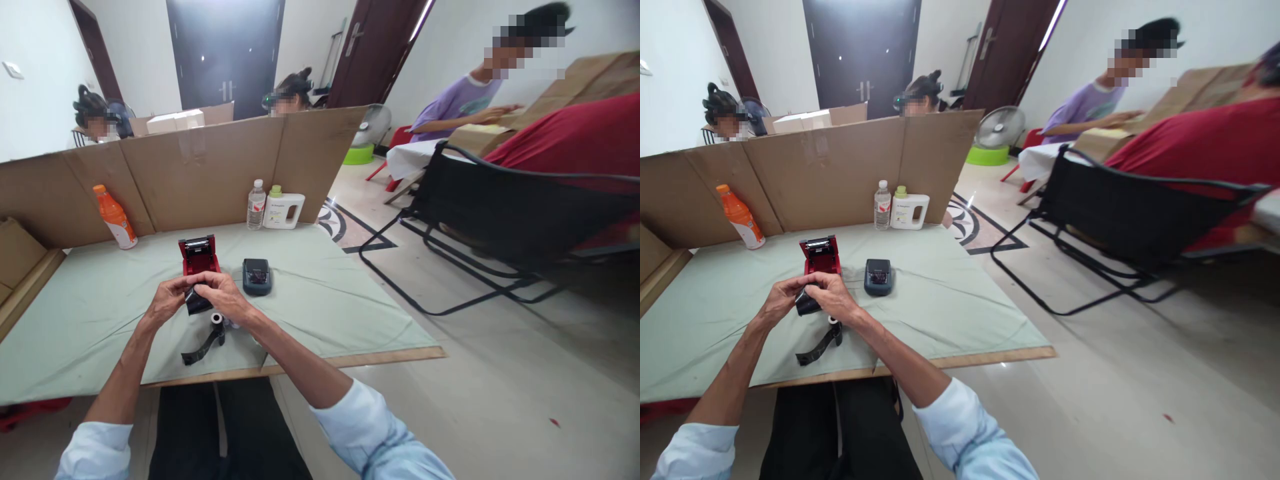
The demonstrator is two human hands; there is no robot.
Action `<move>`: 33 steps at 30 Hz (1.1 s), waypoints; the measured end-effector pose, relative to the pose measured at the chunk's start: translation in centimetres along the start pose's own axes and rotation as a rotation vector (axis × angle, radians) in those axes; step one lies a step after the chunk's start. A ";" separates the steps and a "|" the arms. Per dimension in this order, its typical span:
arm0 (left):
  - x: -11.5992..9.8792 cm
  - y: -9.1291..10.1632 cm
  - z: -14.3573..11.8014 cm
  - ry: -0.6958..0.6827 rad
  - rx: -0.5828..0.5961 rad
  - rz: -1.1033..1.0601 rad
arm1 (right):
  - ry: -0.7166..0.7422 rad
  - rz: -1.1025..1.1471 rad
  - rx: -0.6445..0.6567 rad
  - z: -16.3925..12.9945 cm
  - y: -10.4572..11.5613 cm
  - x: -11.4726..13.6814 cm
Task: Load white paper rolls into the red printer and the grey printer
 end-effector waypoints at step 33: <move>2.5 4.4 9.8 0.029 -0.049 1.089 | -0.240 -0.473 -0.161 1.6 5.8 -4.0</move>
Point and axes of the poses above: each hand's wrist, its own z-axis towards the middle knuckle, its own y-axis out of the back of the hand, x = y × z, the point moved 7 cm from there along z, towards the middle knuckle, and after that the axes turned 14 degrees about x, right-handed, at the moved point
